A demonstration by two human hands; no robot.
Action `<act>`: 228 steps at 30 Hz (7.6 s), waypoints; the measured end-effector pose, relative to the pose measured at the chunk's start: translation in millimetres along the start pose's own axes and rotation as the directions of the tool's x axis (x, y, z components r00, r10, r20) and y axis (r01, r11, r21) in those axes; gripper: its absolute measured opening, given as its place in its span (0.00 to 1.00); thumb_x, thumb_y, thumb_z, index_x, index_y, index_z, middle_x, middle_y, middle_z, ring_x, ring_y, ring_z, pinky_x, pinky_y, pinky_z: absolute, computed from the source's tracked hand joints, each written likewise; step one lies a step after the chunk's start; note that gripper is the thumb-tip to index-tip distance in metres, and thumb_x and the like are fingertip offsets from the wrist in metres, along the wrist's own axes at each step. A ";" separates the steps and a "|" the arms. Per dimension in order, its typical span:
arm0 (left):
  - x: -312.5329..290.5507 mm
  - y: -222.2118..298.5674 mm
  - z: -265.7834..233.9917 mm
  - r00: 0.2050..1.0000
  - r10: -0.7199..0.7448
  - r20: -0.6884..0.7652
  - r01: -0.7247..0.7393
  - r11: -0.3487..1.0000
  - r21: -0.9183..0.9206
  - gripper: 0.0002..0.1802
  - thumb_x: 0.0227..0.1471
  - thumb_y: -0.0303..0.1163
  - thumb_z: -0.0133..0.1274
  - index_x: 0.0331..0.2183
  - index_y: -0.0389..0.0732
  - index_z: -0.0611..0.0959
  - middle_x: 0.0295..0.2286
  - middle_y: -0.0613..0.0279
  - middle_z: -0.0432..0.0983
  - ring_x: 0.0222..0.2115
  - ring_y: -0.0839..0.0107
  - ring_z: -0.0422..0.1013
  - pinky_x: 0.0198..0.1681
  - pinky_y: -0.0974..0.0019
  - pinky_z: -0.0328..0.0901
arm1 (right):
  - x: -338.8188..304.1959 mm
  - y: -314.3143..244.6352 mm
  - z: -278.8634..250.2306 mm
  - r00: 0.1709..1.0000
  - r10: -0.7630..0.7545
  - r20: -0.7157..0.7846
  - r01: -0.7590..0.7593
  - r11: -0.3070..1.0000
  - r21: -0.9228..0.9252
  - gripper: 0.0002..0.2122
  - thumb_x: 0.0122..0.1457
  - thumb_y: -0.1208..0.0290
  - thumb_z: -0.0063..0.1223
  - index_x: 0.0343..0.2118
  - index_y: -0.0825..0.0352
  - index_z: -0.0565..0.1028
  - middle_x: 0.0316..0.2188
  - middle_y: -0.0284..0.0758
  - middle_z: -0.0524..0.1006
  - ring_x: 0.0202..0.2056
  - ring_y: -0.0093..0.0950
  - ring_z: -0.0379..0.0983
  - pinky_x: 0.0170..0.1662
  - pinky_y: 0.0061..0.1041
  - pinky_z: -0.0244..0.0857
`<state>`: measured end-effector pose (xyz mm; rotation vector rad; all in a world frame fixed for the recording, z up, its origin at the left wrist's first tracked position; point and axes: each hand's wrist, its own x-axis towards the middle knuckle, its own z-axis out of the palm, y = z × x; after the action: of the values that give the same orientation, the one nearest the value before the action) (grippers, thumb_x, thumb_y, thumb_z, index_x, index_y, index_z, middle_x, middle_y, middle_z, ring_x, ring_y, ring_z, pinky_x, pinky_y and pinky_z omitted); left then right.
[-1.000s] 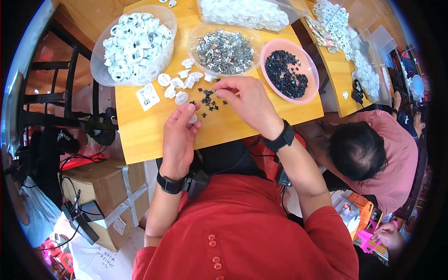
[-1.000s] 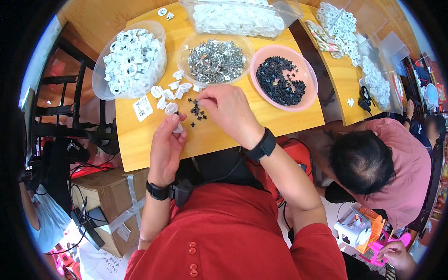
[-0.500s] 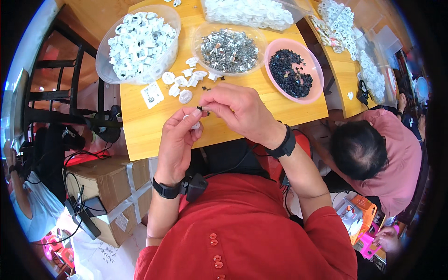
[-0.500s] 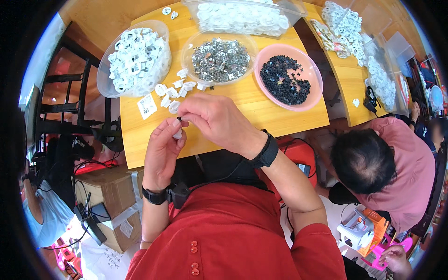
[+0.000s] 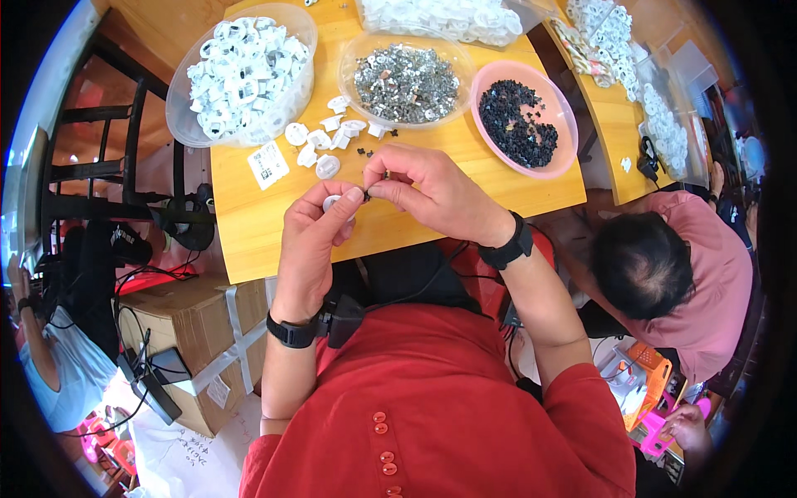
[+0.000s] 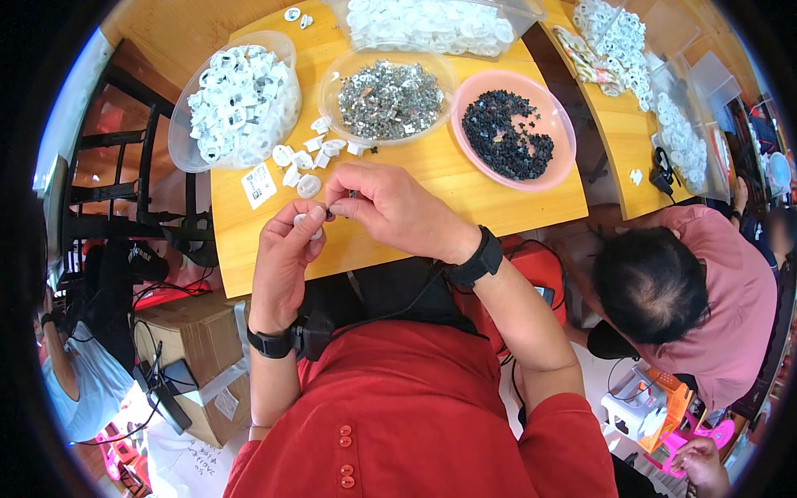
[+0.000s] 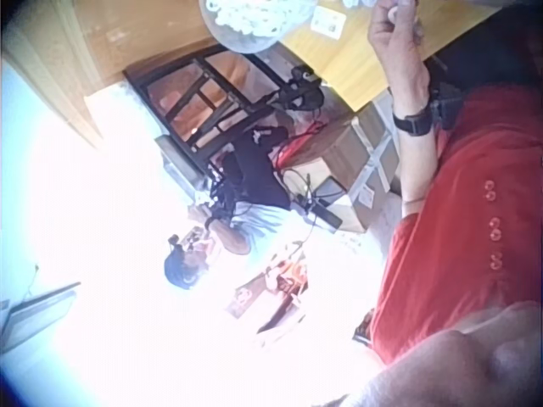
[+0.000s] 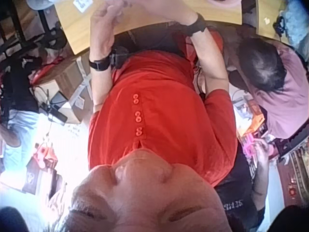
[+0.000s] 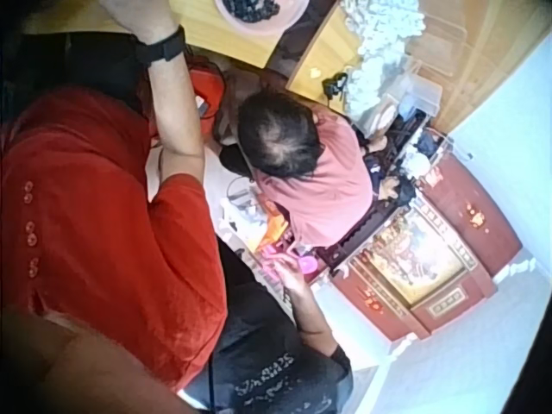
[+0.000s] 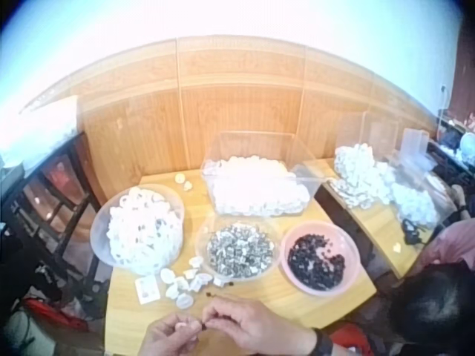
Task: Assembling small metal star-shaped components into white plastic caps at a workshop table.
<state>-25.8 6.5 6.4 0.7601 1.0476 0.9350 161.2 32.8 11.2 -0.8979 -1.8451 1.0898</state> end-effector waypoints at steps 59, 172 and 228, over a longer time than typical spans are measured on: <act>1.9 -20.0 12.6 0.992 0.101 0.078 -0.061 0.910 -0.410 0.18 0.57 0.27 0.49 0.50 0.38 0.71 0.42 0.63 0.72 0.44 0.74 0.68 0.51 0.66 0.62 | -13.0 -21.7 44.8 0.858 0.043 -0.512 -0.136 0.980 -0.146 0.04 0.51 0.77 0.53 0.30 0.67 0.70 0.24 0.37 0.73 0.28 0.38 0.71 0.33 0.34 0.64; 119.3 36.6 53.2 0.983 0.153 0.104 -0.178 0.936 0.302 0.12 0.55 0.34 0.51 0.40 0.39 0.79 0.30 0.67 0.79 0.22 0.84 0.66 0.24 0.81 0.58 | 62.5 33.2 -76.7 0.950 0.177 -0.258 -0.235 0.949 -0.212 0.06 0.48 0.77 0.57 0.31 0.68 0.80 0.24 0.42 0.78 0.27 0.30 0.76 0.33 0.26 0.68; 60.6 7.3 44.3 0.984 0.032 0.175 0.032 0.938 -0.346 0.05 0.55 0.28 0.51 0.36 0.42 0.76 0.29 0.71 0.72 0.28 0.82 0.66 0.31 0.79 0.62 | 16.7 -15.8 -40.8 0.902 0.134 -0.410 -0.157 0.987 -0.022 0.06 0.50 0.73 0.55 0.24 0.71 0.76 0.18 0.40 0.75 0.20 0.29 0.73 0.25 0.26 0.64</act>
<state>26.6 60.8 4.8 0.5354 0.6988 0.9996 187.3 55.3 42.8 -1.2117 -1.4835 0.8610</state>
